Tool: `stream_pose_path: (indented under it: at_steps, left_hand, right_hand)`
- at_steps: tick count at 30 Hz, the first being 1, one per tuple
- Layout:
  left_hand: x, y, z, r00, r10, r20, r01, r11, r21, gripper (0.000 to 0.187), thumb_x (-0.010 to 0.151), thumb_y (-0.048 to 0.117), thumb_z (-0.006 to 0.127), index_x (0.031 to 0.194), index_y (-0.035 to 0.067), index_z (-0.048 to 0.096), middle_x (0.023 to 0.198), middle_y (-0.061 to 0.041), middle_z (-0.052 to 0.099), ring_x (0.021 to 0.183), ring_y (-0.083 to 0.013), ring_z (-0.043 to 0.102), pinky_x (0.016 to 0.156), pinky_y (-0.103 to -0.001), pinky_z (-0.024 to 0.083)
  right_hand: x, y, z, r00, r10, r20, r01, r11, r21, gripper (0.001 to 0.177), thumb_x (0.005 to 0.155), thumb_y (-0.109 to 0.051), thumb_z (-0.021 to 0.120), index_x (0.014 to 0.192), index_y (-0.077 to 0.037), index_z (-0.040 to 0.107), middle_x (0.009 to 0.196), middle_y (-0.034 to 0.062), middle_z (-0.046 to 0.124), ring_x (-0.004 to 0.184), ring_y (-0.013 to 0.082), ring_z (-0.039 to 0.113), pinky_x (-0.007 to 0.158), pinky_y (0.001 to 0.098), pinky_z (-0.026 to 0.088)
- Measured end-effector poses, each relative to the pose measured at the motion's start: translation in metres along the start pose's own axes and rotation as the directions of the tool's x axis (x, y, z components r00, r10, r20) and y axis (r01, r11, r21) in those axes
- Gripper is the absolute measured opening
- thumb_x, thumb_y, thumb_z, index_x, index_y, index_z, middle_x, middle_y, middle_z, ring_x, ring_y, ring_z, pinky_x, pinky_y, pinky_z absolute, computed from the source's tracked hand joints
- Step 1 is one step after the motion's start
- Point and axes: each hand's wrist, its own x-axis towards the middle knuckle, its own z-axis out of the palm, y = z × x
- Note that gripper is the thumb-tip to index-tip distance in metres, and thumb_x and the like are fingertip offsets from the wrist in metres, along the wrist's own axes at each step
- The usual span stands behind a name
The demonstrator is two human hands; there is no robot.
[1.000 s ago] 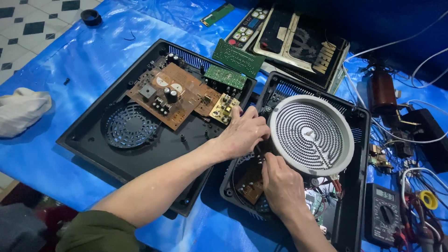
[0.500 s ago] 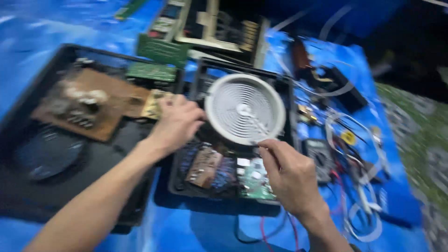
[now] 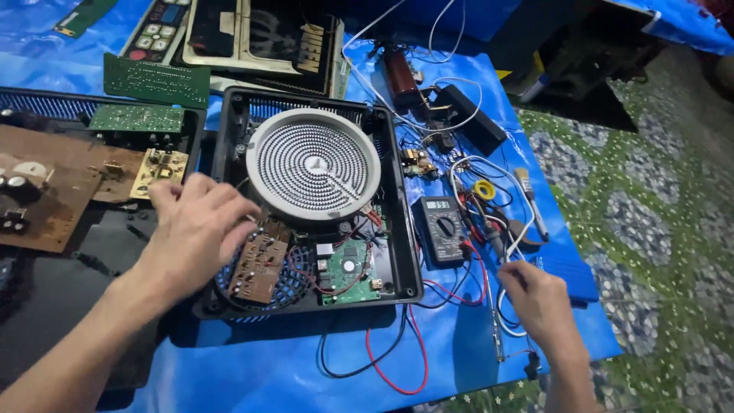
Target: The person works on the internal components of a disassembled electronic device, connecting wires to a circular speaker and circuit boards. They then use a multimeter to test electrical connections on the circuit board, moving the probes between different points.
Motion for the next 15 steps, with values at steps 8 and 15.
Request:
stream_pose_path:
  at_steps: [8, 15]
  left_hand:
    - [-0.057, 0.036, -0.008, 0.994, 0.016, -0.108, -0.030, 0.991, -0.129, 0.017, 0.086, 0.027, 0.075, 0.102, 0.025, 0.072, 0.100, 0.009, 0.072, 0.099, -0.0195, 0.061, 0.094, -0.044, 0.025]
    - [-0.070, 0.037, -0.006, 0.984, -0.100, -0.147, 0.054, 0.954, -0.293, 0.010, 0.087, 0.024, 0.073, 0.096, 0.027, 0.072, 0.094, 0.014, 0.072, 0.096, -0.0120, 0.063, 0.095, -0.039, 0.025]
  right_hand:
    - [0.025, 0.022, 0.032, 0.969, -0.209, -0.132, 0.214, 0.977, 0.023, 0.016, 0.095, -0.017, 0.066, 0.102, -0.007, 0.077, 0.103, 0.0098, 0.076, 0.095, 0.0269, 0.071, 0.082, 0.0414, 0.053]
    - [0.039, 0.006, 0.059, 0.958, -0.239, -0.159, 0.231, 0.970, -0.068, 0.022, 0.094, -0.030, 0.068, 0.106, -0.012, 0.074, 0.108, 0.0070, 0.074, 0.109, 0.0267, 0.065, 0.090, 0.0444, 0.051]
